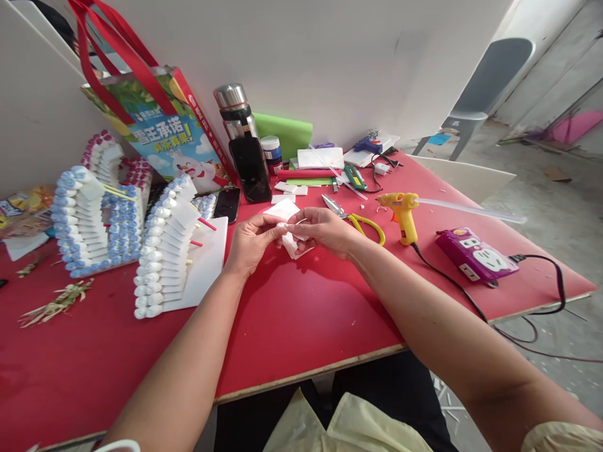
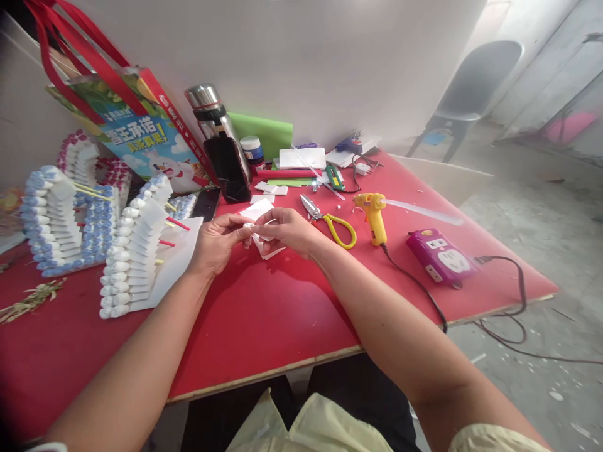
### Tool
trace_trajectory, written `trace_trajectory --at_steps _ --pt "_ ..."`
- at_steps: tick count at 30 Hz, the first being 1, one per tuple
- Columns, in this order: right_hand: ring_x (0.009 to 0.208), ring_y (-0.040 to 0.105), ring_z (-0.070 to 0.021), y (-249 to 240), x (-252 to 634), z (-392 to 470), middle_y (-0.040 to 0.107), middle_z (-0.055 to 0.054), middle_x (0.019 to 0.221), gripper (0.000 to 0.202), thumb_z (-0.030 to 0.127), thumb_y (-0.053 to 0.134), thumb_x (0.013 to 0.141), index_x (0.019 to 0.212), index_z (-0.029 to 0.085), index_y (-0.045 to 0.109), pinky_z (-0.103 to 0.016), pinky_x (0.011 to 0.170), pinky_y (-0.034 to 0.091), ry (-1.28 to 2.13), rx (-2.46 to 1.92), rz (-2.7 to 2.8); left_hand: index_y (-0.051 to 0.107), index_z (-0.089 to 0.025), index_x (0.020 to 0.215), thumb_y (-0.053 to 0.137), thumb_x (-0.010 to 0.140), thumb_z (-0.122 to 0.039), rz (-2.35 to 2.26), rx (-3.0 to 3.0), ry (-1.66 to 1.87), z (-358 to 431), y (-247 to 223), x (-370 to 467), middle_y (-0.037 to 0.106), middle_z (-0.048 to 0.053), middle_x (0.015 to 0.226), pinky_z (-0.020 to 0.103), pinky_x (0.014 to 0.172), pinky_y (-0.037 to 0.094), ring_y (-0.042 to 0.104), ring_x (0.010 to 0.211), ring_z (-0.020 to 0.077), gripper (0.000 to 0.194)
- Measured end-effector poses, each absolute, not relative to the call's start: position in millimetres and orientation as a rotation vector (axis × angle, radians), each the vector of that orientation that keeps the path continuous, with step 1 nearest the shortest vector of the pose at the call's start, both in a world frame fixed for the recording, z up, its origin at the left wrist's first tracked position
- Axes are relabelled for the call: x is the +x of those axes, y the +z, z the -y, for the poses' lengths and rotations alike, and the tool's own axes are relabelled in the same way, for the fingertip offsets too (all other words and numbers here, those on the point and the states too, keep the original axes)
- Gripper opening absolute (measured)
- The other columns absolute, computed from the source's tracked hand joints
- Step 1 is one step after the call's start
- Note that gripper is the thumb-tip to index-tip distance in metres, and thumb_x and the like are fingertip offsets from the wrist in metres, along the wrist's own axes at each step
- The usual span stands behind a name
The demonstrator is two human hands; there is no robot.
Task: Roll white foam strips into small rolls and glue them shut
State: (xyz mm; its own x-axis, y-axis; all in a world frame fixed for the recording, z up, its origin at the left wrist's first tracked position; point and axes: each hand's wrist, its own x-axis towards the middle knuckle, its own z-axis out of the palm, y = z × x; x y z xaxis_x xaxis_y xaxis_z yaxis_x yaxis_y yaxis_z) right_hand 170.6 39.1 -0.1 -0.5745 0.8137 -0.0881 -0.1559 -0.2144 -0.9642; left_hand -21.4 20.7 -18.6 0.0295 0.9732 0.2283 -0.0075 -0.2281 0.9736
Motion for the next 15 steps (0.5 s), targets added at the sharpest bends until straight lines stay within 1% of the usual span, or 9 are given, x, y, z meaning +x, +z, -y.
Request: trace_trajectory --at_steps 3,6,9,11,13,15 --pt "0.053 0.061 -0.0112 1.8 169.4 -38.6 0.058 0.004 0.064 0.039 0.044 0.084 0.071 0.088 0.017 0.061 -0.031 0.060 0.060 1.783 -0.848 1.431 0.077 -0.018 0.086 0.086 0.069 -0.029 -1.044 1.380 1.372 -20.7 -19.2 -21.9 0.066 0.000 0.065 0.025 0.056 0.049 0.057 0.053 0.0109 0.022" --pt "0.054 0.061 -0.0122 0.0 167.7 -38.4 0.059 0.003 0.065 0.032 0.042 0.078 0.077 0.087 0.017 0.061 -0.029 0.057 0.058 1.633 -0.909 1.543 0.076 -0.018 0.084 0.086 0.068 -0.026 -1.031 1.375 1.379 -20.6 -19.8 -21.7 0.067 0.000 0.067 0.025 0.056 0.049 0.058 0.054 0.0109 0.021" --pt "0.056 0.061 -0.0131 -3.9 165.3 -36.9 0.060 0.001 0.067 0.019 0.036 0.069 0.082 0.085 0.018 0.062 -0.025 0.053 0.050 1.338 -1.002 1.718 0.075 -0.018 0.081 0.088 0.065 -0.028 -1.054 1.368 1.379 -19.9 -18.8 -19.7 0.067 0.000 0.067 0.026 0.056 0.049 0.058 0.053 0.0112 0.023" --pt "0.057 0.058 -0.0131 -5.7 163.3 -34.4 0.059 0.001 0.066 0.011 0.030 0.064 0.083 0.082 0.019 0.061 -0.024 0.052 0.044 1.069 -1.056 1.815 0.073 -0.017 0.080 0.089 0.063 -0.029 -1.071 1.364 1.385 -19.2 -17.6 -17.3 0.067 0.001 0.067 0.027 0.056 0.049 0.058 0.053 0.0114 0.026" --pt "0.059 0.053 -0.0129 -6.1 161.3 -31.1 0.058 0.001 0.066 0.008 0.027 0.061 0.082 0.079 0.020 0.060 -0.024 0.054 0.038 0.812 -1.080 1.869 0.072 -0.017 0.079 0.089 0.063 -0.031 -1.069 1.362 1.409 -18.5 -16.6 -14.9 0.067 0.001 0.068 0.027 0.056 0.049 0.058 0.053 0.0115 0.028" --pt "0.059 0.049 -0.0127 -5.6 159.9 -28.1 0.059 0.001 0.066 0.008 0.027 0.059 0.083 0.078 0.020 0.058 -0.024 0.056 0.035 0.667 -1.070 1.900 0.071 -0.017 0.080 0.089 0.064 -0.032 -1.063 1.364 1.443 -17.8 -16.1 -13.4 0.067 0.001 0.068 0.028 0.057 0.050 0.058 0.053 0.0116 0.028"
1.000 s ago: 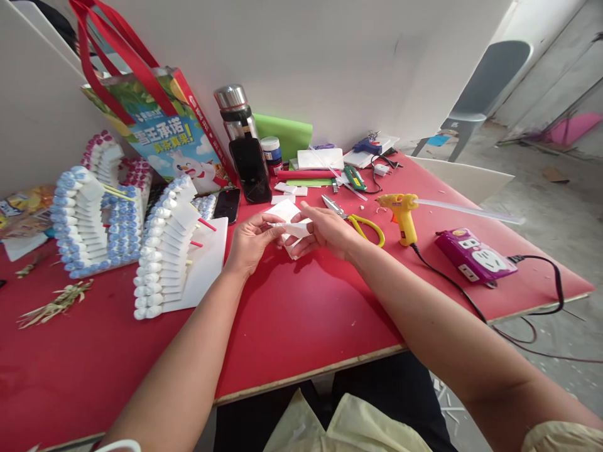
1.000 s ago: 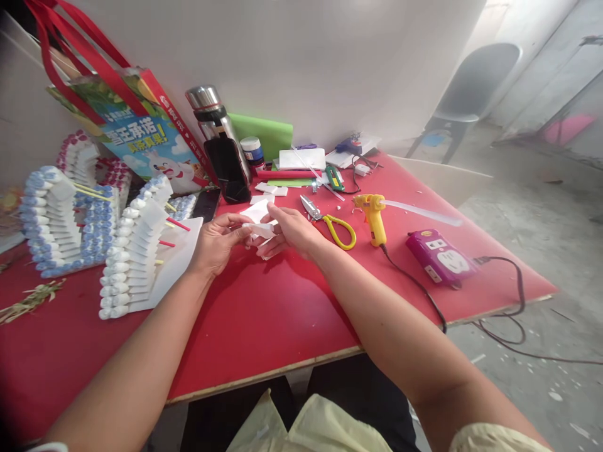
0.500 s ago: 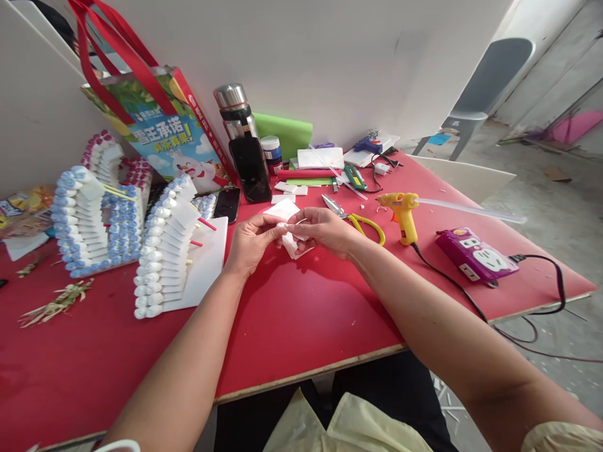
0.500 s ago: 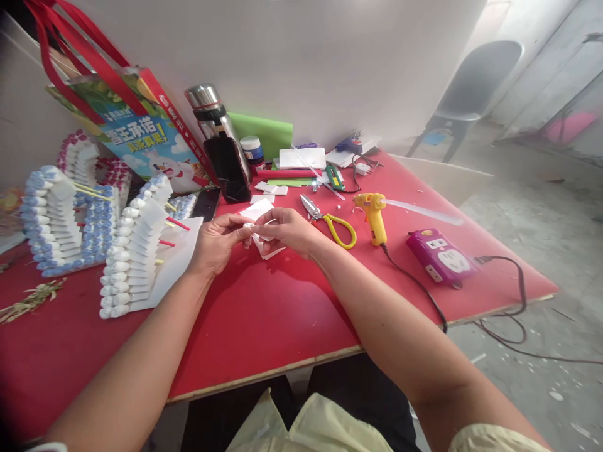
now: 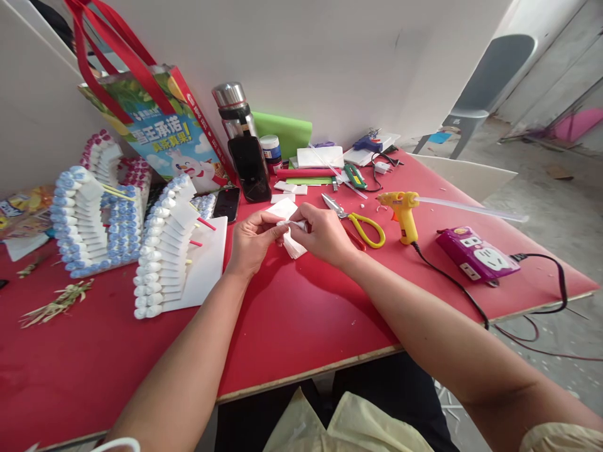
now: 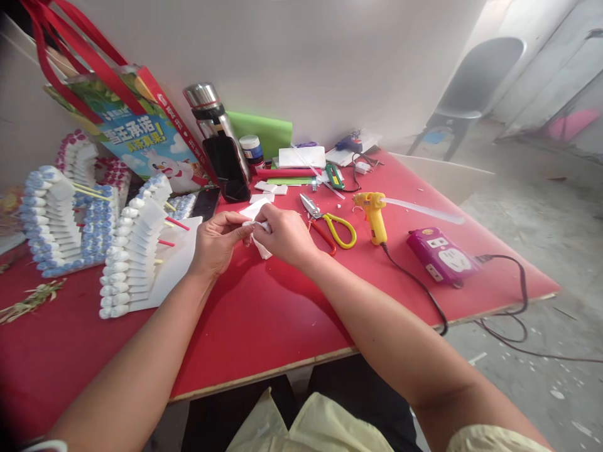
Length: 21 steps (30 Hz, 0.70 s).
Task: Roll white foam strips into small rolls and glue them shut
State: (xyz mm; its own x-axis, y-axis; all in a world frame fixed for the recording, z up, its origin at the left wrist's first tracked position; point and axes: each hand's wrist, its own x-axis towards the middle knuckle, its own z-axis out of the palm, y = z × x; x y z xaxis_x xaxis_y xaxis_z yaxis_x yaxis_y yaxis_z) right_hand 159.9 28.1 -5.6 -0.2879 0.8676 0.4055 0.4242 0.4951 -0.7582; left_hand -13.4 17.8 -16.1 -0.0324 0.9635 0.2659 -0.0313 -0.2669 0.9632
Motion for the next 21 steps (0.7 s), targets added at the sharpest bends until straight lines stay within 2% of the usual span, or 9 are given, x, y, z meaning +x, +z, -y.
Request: trace_trajectory --at_steps 5,14,21 --pt "0.059 0.046 -0.0120 -3.7 161.6 -25.3 0.060 0.001 0.068 0.011 0.029 0.056 0.087 0.082 0.020 0.060 -0.025 0.057 0.033 0.651 -0.977 1.972 0.070 -0.018 0.078 0.090 0.063 -0.030 -1.042 1.368 1.463 -16.3 -15.5 -14.7 0.066 -0.001 0.068 0.028 0.055 0.050 0.060 0.052 0.0118 0.028" --pt "0.061 0.054 -0.0124 0.9 171.3 -29.1 0.063 0.001 0.068 0.016 0.032 0.057 0.091 0.087 0.019 0.065 -0.024 0.060 0.035 0.790 -0.902 2.053 0.066 -0.018 0.076 0.091 0.061 -0.031 -1.013 1.372 1.359 -14.9 -14.2 -16.7 0.068 -0.001 0.069 0.028 0.052 0.053 0.063 0.051 0.0132 0.032" --pt "0.059 0.054 -0.0124 0.3 167.9 -30.1 0.063 0.001 0.067 0.010 0.027 0.060 0.087 0.082 0.019 0.063 -0.023 0.057 0.034 0.808 -0.997 2.020 0.072 -0.016 0.091 0.088 0.066 -0.037 -1.053 1.392 1.284 -14.8 -16.6 -16.6 0.073 0.003 0.072 0.033 0.059 0.061 0.071 0.057 0.0204 0.036"
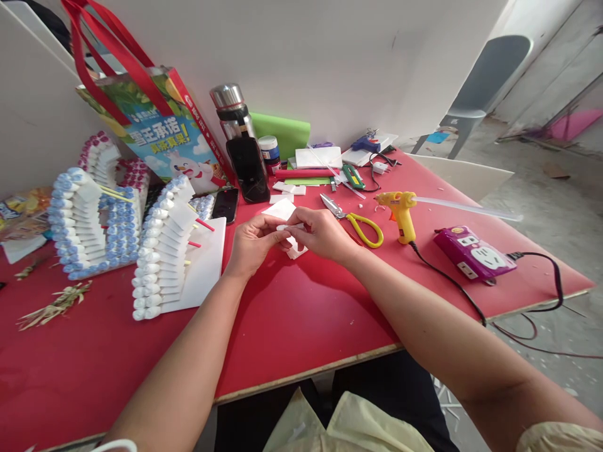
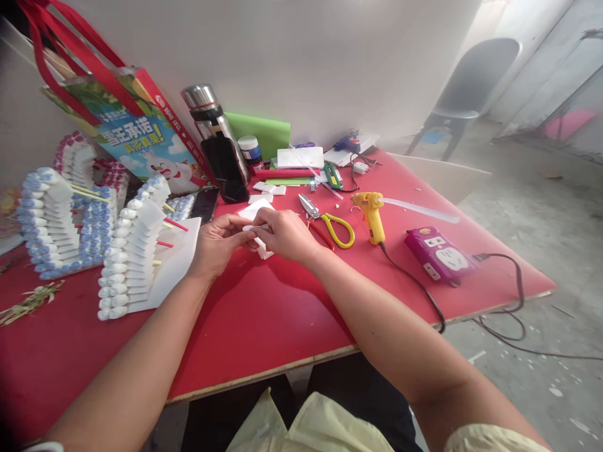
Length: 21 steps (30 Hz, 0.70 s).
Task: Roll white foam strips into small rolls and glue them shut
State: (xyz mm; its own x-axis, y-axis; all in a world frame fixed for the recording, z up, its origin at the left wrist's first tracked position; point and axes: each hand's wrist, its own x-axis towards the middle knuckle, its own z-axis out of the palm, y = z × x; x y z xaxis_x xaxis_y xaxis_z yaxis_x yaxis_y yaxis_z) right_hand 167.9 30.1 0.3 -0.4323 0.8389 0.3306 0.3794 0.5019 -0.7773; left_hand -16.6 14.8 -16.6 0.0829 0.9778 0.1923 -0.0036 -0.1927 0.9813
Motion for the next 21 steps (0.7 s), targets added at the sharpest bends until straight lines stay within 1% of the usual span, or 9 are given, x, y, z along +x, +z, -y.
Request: trace_trajectory --at_steps 3,7,11,14,18,21 --pt "0.059 0.054 -0.0123 -3.5 165.8 -31.5 0.063 0.001 0.067 0.008 0.024 0.059 0.086 0.082 0.018 0.063 -0.023 0.057 0.034 0.803 -1.029 1.984 0.076 -0.015 0.100 0.083 0.072 -0.039 -1.076 1.426 1.258 -13.9 -18.0 -14.3 0.075 0.005 0.075 0.035 0.066 0.063 0.073 0.065 0.0219 0.037" --pt "0.060 0.050 -0.0123 -10.5 164.4 -36.3 0.061 0.000 0.066 0.007 0.022 0.060 0.083 0.079 0.018 0.064 -0.024 0.056 0.032 0.731 -1.091 1.945 0.075 -0.016 0.112 0.075 0.081 -0.042 -1.098 1.479 1.194 -12.7 -19.6 -11.8 0.077 0.007 0.091 0.037 0.071 0.064 0.075 0.072 0.0222 0.040" --pt "0.059 0.049 -0.0119 -14.4 164.6 -41.1 0.060 0.001 0.065 0.011 0.026 0.062 0.083 0.077 0.017 0.065 -0.024 0.055 0.032 0.730 -1.138 1.923 0.071 -0.015 0.119 0.072 0.084 -0.043 -1.070 1.468 1.113 -13.9 -20.4 -13.4 0.077 0.007 0.090 0.038 0.072 0.064 0.076 0.076 0.0238 0.045" --pt "0.058 0.050 -0.0120 -14.1 164.8 -42.6 0.061 0.000 0.064 0.013 0.028 0.063 0.083 0.077 0.017 0.065 -0.024 0.054 0.032 0.775 -1.153 1.929 0.070 -0.013 0.117 0.073 0.083 -0.043 -1.069 1.428 1.093 -15.1 -21.2 -14.7 0.076 0.008 0.087 0.038 0.068 0.065 0.076 0.075 0.0252 0.046" --pt "0.057 0.054 -0.0125 -11.8 165.0 -42.6 0.063 0.000 0.066 0.013 0.030 0.064 0.083 0.079 0.017 0.065 -0.023 0.054 0.033 0.832 -1.197 1.926 0.070 -0.013 0.110 0.074 0.082 -0.044 -1.080 1.401 1.092 -15.2 -21.0 -12.8 0.076 0.008 0.084 0.035 0.064 0.064 0.076 0.071 0.0241 0.043" --pt "0.057 0.052 -0.0124 -9.7 165.0 -40.3 0.062 0.000 0.066 0.012 0.029 0.063 0.082 0.078 0.017 0.064 -0.024 0.054 0.032 0.777 -1.202 1.945 0.071 -0.013 0.104 0.075 0.080 -0.046 -1.095 1.403 1.102 -13.9 -19.7 -10.5 0.076 0.008 0.082 0.034 0.063 0.064 0.075 0.068 0.0232 0.041"
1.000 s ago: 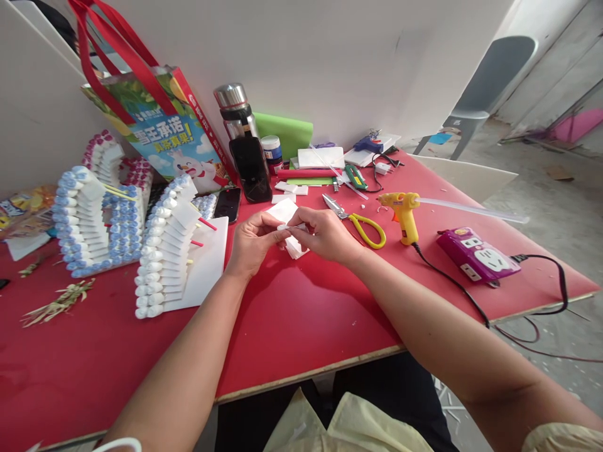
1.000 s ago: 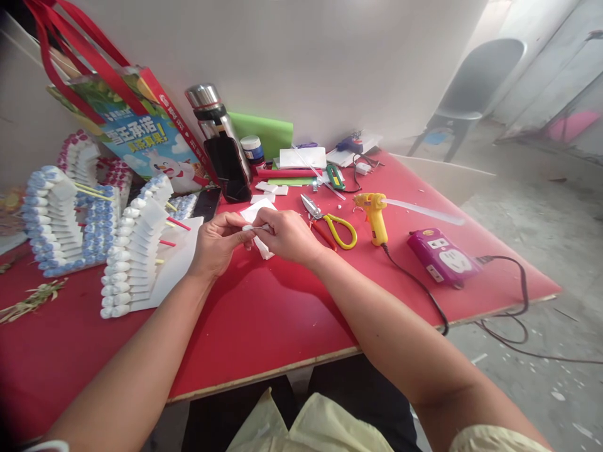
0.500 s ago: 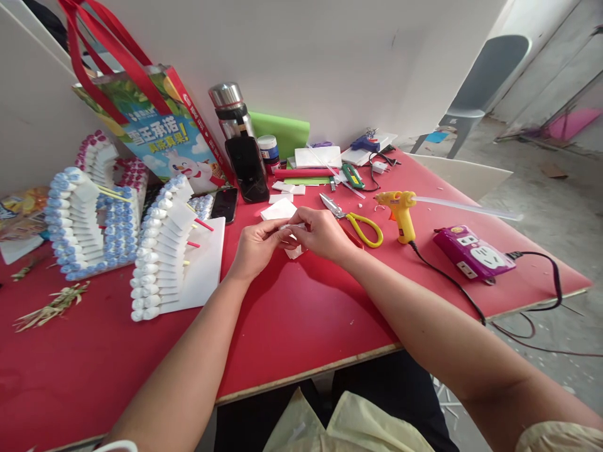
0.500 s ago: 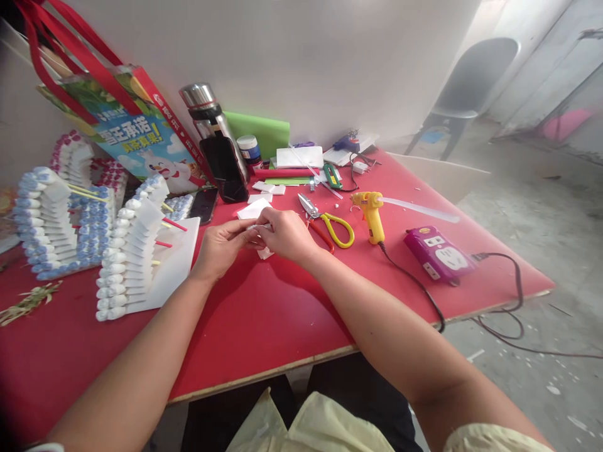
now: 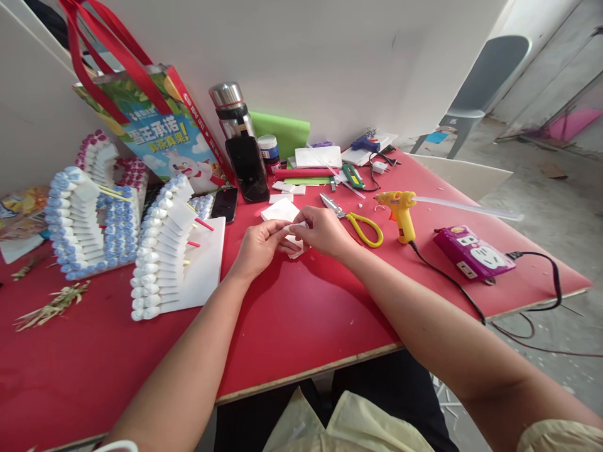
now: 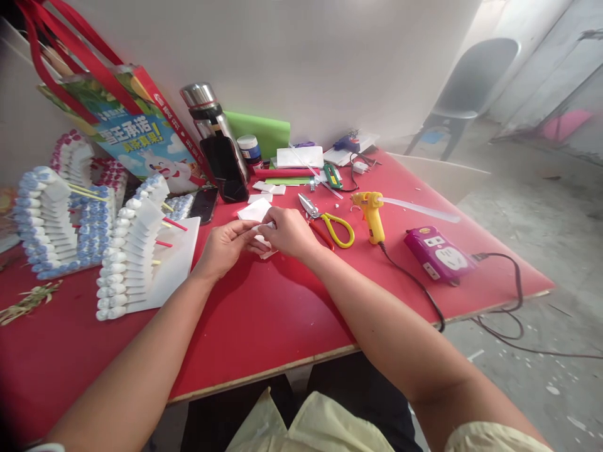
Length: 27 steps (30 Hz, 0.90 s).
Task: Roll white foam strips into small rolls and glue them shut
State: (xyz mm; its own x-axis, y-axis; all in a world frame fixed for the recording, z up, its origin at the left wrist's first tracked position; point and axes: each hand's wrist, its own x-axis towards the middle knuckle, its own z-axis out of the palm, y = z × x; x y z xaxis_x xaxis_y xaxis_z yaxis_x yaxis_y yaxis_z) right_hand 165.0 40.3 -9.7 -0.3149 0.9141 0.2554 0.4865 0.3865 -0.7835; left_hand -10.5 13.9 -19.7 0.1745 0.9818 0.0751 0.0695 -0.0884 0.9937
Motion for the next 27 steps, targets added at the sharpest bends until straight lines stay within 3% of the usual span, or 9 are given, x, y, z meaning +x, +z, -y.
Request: trace_trajectory --at_steps 8,13,17,21,27 --pt "0.055 0.047 -0.0097 -4.0 166.7 -34.7 0.058 0.002 0.064 0.012 0.029 0.062 0.081 0.080 0.017 0.064 -0.022 0.053 0.029 0.747 -1.082 1.971 0.068 -0.013 0.100 0.075 0.081 -0.044 -1.120 1.439 1.149 -7.1 -11.7 -9.3 0.074 0.006 0.073 0.034 0.059 0.064 0.074 0.060 0.0228 0.037" --pt "0.056 0.054 -0.0108 -1.7 168.0 -32.5 0.062 0.001 0.065 0.011 0.026 0.059 0.085 0.082 0.017 0.064 -0.022 0.053 0.033 0.823 -1.026 1.998 0.066 -0.014 0.097 0.070 0.086 -0.042 -1.145 1.485 1.184 -5.8 -10.7 -10.3 0.074 0.005 0.074 0.033 0.059 0.063 0.074 0.060 0.0216 0.031" --pt "0.058 0.059 -0.0122 -1.5 168.2 -30.6 0.066 -0.001 0.069 0.008 0.023 0.059 0.087 0.082 0.017 0.063 -0.022 0.054 0.038 0.844 -0.975 1.987 0.067 -0.014 0.093 0.075 0.081 -0.041 -1.129 1.484 1.235 -8.7 -14.2 -13.4 0.074 0.005 0.076 0.032 0.056 0.063 0.073 0.059 0.0213 0.030" --pt "0.054 0.065 -0.0141 -5.9 168.0 -33.4 0.068 -0.001 0.067 0.012 0.028 0.060 0.090 0.087 0.017 0.062 -0.024 0.053 0.046 1.114 -0.862 1.860 0.068 -0.014 0.092 0.079 0.077 -0.042 -1.104 1.449 1.284 -12.1 -17.2 -15.7 0.074 0.005 0.076 0.031 0.056 0.062 0.074 0.064 0.0221 0.033" --pt "0.050 0.065 -0.0149 -7.2 166.2 -37.1 0.070 -0.004 0.070 0.022 0.036 0.068 0.085 0.084 0.015 0.061 -0.027 0.049 0.052 1.457 -0.748 1.615 0.061 -0.016 0.090 0.077 0.079 -0.042 -1.038 1.436 1.257 -10.2 -16.1 -11.5 0.070 0.002 0.070 0.029 0.052 0.059 0.070 0.055 0.0186 0.032"
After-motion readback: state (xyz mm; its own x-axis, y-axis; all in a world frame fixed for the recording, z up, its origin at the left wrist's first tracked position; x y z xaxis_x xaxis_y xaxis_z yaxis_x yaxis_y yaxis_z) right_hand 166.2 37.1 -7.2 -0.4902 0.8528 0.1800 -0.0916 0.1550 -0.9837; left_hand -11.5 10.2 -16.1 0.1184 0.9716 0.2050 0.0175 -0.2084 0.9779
